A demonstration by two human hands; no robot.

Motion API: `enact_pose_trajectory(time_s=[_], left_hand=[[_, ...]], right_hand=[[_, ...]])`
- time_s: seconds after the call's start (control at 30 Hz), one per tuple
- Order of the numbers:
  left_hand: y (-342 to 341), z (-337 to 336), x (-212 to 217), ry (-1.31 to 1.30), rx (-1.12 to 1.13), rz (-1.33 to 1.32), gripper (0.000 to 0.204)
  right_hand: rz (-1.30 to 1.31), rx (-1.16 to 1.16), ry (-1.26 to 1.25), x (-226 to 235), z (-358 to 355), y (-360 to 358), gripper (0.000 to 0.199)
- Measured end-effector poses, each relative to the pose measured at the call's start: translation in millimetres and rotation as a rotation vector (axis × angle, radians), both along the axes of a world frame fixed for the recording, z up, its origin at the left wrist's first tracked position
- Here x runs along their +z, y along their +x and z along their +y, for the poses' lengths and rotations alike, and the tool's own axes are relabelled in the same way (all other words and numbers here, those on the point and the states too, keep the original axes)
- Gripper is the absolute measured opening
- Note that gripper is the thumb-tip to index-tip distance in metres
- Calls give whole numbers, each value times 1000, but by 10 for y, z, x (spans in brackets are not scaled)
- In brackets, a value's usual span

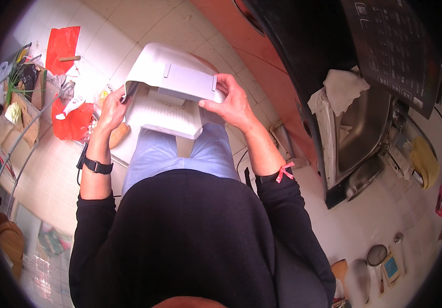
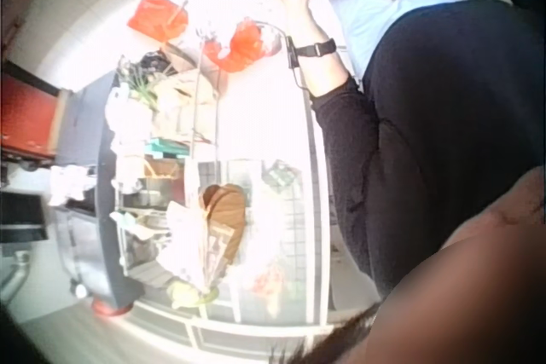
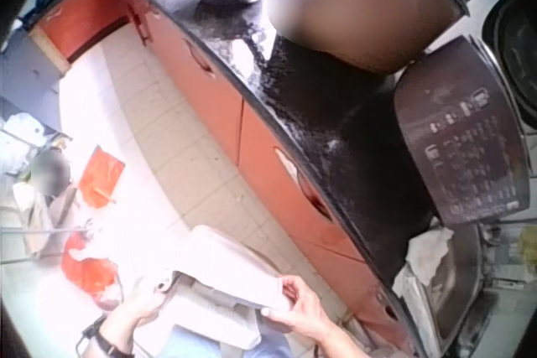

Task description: The person repeatedly handles a white plastic housing and a gray rectangular insert, aligning and pressing them together. They rotate the assembly, check fit, and reposition the parts multiple times while standing in a kitchen.

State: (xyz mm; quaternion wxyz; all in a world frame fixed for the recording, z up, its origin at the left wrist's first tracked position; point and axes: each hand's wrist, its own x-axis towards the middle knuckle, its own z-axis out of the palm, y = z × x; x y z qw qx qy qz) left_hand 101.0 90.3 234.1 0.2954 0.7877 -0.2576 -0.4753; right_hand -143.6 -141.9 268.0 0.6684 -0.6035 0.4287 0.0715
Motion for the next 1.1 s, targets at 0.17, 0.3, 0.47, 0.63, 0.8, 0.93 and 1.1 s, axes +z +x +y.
enact_pose_trajectory(time_s=[0.17, 0.3, 0.47, 0.63, 0.8, 0.93, 1.1], left_hand=[[110, -360, 108, 19, -111, -117, 44], [199, -703, 203, -150, -182, -268, 49], [215, -1143, 217, -252, -212, -401, 51], [227, -1518, 253, -355, -239, -535, 29], [322, -1757, 372, -318, -244, -406, 23], [357, -1872, 401, -307, -298, -387, 21], [326, -1980, 459, -288, -286, -413, 20]], right_hand=[[21, -44, -104, 92, -83, -13, 69], [-59, -249, -110, 182, -164, -87, 70], [-111, -347, -211, 218, -391, -177, 72], [-142, -395, -345, 136, -547, -184, 66], [-157, -442, -432, 115, -539, -226, 68], [-148, -488, -524, 84, -520, -236, 66], [-209, -509, -611, 18, -497, -208, 62]])
